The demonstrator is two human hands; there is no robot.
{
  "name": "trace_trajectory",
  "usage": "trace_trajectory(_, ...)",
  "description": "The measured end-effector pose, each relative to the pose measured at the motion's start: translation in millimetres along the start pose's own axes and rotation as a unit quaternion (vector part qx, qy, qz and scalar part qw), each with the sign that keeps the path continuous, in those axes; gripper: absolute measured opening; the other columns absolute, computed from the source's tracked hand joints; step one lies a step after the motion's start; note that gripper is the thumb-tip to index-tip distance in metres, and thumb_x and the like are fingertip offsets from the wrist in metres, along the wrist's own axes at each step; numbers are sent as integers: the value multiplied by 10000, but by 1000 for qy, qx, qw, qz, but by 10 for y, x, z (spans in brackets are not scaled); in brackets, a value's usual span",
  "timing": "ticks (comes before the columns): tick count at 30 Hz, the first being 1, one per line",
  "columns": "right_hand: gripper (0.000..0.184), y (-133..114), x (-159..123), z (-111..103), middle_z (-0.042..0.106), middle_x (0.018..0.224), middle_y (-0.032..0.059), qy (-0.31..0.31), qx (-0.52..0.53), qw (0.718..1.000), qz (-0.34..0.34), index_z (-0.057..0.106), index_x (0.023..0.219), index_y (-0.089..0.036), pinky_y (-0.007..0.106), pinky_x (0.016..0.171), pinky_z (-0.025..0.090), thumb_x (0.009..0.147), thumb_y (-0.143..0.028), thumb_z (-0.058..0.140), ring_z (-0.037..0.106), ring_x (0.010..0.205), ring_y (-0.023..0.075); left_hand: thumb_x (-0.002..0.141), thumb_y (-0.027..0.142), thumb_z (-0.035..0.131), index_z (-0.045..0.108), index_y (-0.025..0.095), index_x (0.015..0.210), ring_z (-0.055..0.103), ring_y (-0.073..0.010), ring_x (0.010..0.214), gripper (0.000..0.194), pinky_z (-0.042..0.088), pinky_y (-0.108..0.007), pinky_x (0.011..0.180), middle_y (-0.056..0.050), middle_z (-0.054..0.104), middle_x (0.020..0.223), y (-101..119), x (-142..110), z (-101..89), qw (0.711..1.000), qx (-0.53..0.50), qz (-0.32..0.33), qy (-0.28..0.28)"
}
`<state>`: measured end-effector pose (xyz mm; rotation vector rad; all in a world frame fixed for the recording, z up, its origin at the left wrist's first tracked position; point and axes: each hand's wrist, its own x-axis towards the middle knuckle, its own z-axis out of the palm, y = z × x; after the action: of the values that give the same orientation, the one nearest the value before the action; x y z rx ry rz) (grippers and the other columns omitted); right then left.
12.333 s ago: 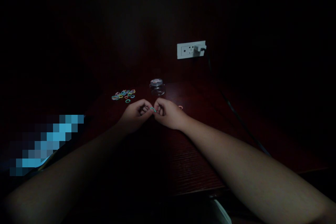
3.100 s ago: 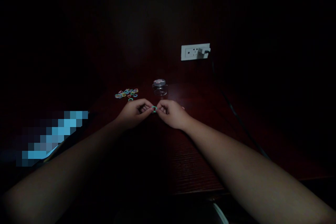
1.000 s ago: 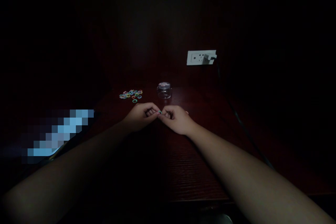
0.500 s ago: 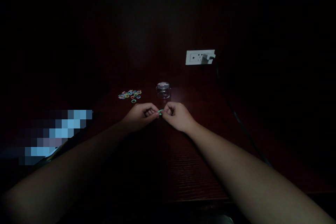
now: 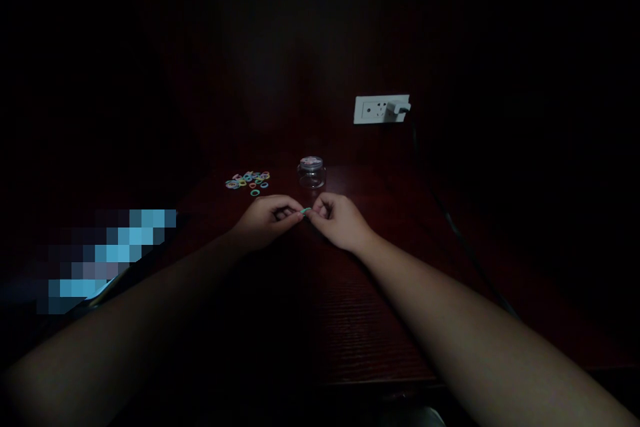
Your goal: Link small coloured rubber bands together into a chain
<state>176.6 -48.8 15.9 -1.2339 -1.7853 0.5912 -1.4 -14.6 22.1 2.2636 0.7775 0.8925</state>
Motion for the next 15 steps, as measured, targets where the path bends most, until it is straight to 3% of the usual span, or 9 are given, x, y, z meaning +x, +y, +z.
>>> trace_trajectory(15, 145, 28, 4, 21, 484, 588, -16, -11, 49, 999, 5, 528, 737, -157, 221, 490, 336, 710, -293, 571, 410, 528, 91, 781, 284, 527, 641, 141, 824, 505, -75, 620, 187, 421, -186, 559, -31, 614, 782, -3, 4, -5, 1000, 15, 1, -3)
